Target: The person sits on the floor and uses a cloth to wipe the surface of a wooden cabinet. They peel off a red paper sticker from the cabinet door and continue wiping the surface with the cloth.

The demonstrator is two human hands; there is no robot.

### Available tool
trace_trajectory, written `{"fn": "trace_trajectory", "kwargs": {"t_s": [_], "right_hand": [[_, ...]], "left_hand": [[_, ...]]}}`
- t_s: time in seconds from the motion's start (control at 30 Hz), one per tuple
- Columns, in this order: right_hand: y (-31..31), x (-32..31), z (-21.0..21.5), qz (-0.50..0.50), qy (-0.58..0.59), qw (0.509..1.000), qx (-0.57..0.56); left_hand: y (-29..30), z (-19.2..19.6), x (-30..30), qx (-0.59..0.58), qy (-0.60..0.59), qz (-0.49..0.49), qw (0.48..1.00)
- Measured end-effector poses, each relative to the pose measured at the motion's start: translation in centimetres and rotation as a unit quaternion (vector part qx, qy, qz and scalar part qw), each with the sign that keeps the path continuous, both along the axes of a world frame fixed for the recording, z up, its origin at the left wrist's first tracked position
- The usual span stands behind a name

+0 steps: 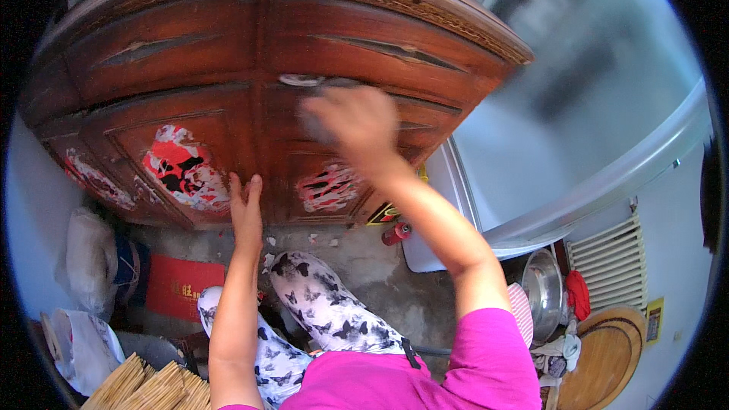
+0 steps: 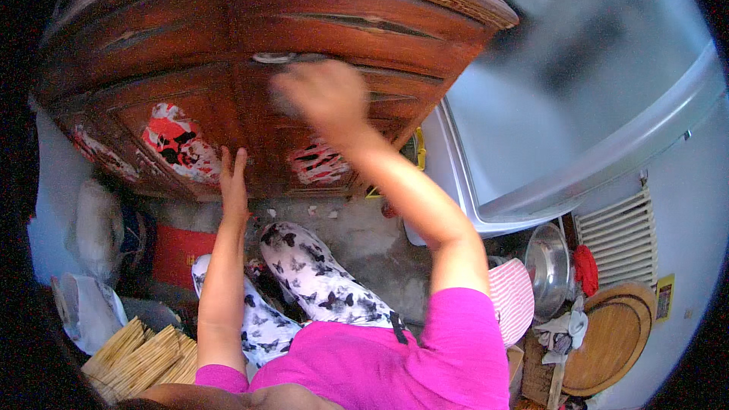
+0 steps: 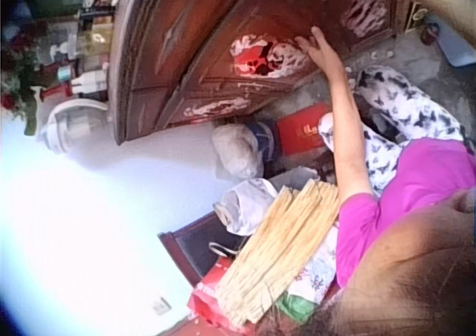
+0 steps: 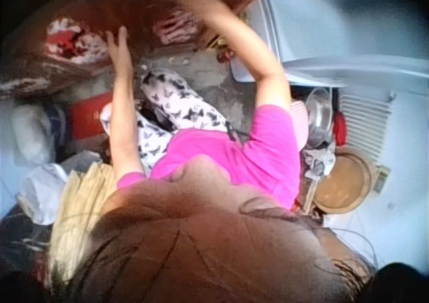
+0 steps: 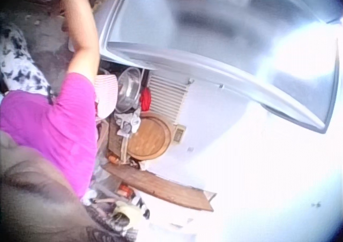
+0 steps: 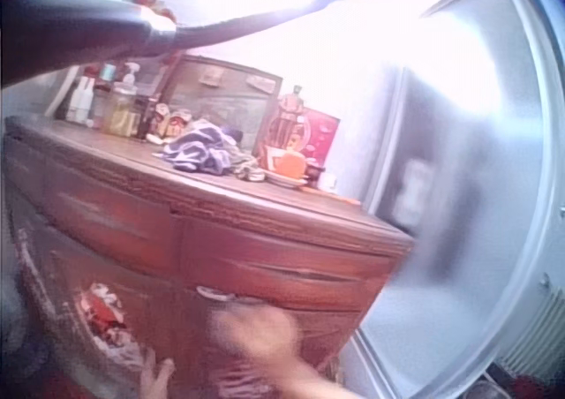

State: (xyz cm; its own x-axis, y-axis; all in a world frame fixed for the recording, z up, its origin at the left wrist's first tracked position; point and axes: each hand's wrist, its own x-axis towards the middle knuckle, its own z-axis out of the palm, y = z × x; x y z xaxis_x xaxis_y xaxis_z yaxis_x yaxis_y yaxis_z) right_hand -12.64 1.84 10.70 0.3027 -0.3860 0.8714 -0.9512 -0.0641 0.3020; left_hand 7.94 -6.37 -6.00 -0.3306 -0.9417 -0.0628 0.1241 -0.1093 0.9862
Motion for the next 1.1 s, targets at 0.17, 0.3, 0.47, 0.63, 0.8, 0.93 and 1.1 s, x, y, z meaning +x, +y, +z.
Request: {"fn": "trace_trajectory", "kwargs": {"t_s": [0.17, 0.3, 0.47, 0.63, 0.8, 0.93, 1.1], "right_hand": [[-6.4, 4.9, 2.1, 0.065, 0.057, 0.996, 0.032], [-1.4, 0.6, 2.3, 0.050, 0.040, 0.997, 0.038], [13.2, -9.1, 2.5, -0.146, -0.020, 0.985, 0.095], [15.2, -10.4, 1.7, -0.196, -0.068, 0.977, 0.052], [5.6, -3.5, 0.1, -0.035, -0.030, 0.998, 0.044], [-3.9, 4.2, 0.8, 0.076, -0.012, 0.997, 0.011], [-2.9, 4.0, 1.9, 0.038, 0.049, 0.995, 0.075]], "left_hand": [[-0.3, -1.0, -0.4, -0.025, 0.042, -0.016, 0.999], [-1.6, -2.5, 1.6, -0.029, 0.030, 0.000, 0.999], [-1.2, -3.0, 0.4, -0.025, 0.046, -0.011, 0.999], [0.2, -0.1, 0.4, 0.000, 0.029, -0.015, 0.999], [0.1, -0.3, 0.6, -0.025, 0.001, 0.006, 1.000], [-0.6, -1.1, 0.6, -0.006, 0.029, -0.004, 1.000], [-1.0, -1.9, 1.4, -0.034, 0.030, -0.001, 0.999]]}}
